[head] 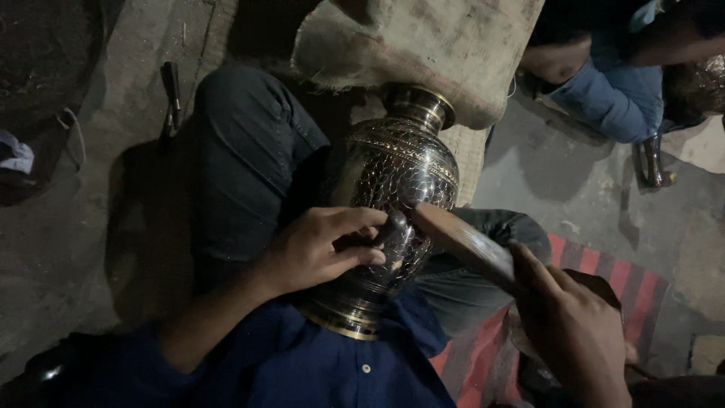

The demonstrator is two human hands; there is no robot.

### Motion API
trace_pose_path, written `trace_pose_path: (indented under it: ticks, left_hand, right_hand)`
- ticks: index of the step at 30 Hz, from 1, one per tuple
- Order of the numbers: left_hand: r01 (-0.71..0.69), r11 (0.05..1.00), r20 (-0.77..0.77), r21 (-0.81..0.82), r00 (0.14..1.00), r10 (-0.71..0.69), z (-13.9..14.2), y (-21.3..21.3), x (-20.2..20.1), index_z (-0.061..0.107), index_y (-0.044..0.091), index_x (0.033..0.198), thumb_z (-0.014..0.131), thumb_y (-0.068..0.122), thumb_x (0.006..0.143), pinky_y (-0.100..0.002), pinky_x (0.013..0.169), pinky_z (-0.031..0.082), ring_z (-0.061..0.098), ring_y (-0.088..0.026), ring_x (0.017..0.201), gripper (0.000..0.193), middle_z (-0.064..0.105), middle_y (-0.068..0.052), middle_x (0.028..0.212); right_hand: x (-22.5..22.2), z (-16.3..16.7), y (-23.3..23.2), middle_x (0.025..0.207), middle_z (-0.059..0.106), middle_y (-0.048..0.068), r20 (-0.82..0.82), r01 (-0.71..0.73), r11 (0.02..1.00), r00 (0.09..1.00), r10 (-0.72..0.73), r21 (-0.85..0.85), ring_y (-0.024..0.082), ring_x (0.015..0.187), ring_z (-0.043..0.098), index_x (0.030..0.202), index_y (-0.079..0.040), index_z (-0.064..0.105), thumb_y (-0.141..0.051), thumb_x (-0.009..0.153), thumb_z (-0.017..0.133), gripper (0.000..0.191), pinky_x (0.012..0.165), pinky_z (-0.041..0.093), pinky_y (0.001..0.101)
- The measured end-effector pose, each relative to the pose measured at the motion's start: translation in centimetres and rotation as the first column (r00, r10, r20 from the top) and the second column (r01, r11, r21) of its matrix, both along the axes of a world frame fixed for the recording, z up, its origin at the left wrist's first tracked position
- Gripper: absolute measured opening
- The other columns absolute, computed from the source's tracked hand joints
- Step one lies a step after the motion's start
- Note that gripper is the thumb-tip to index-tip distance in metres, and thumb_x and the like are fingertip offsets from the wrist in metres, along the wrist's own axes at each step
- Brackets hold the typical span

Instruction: The person sits cross-legged and uses a small metal punch and a wooden mallet to emboss a decorative pattern on a brass vase. They repeatedly tap the punch along the vase surface, rotating the vase as needed to continue the pattern.

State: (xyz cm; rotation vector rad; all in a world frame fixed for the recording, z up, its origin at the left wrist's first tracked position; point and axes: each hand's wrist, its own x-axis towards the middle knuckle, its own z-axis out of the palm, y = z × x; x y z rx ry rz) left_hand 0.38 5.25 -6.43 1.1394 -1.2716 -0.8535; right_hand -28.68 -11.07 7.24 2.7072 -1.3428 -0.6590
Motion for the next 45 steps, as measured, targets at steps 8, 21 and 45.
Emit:
trace_pose_path:
  ticks: [8,21,45]
  left_hand:
    - [0.002,0.998,0.063,0.065,0.998,-0.006,-0.5,-0.2,-0.2,0.060,0.012,0.126,0.074,0.029,0.094,-0.030,0.075,0.065,0.079,-0.016,0.089,0.039,0.076,-0.004,0.094]
    - [0.086,0.994,0.024,0.067,0.996,-0.088,0.2,-0.5,0.1,0.060,0.012,0.137,0.075,0.025,0.091,-0.033,0.082,0.065,0.079,-0.019,0.093,0.049,0.078,-0.008,0.103]
    - [0.116,0.991,0.010,0.071,0.993,-0.117,0.1,-0.1,0.5,0.063,0.014,0.134,0.076,0.026,0.090,-0.033,0.087,0.064,0.080,-0.020,0.099,0.047,0.079,-0.008,0.112]
  right_hand:
    - [1.2,1.4,-0.3,0.106,0.066,0.013,0.642,0.019,0.901,0.696,-0.323,0.433,0.025,0.088,0.070,0.139,-0.016,0.052,-0.012,0.084,0.079,0.061,0.069,0.058,0.0407]
    - [-1.2,0.2,-2.9,0.134,0.067,0.001,0.197,0.345,0.869,0.881,-0.430,0.354,0.016,0.108,0.070,0.159,-0.033,0.045,-0.042,0.080,0.075,0.085,0.093,0.060,0.0329]
    - [-0.1,0.8,-1.1,0.116,0.076,0.005,0.424,0.134,0.922,0.857,-0.293,0.364,0.023,0.100,0.075,0.137,-0.019,0.061,-0.015,0.085,0.076,0.054,0.085,0.062,0.0359]
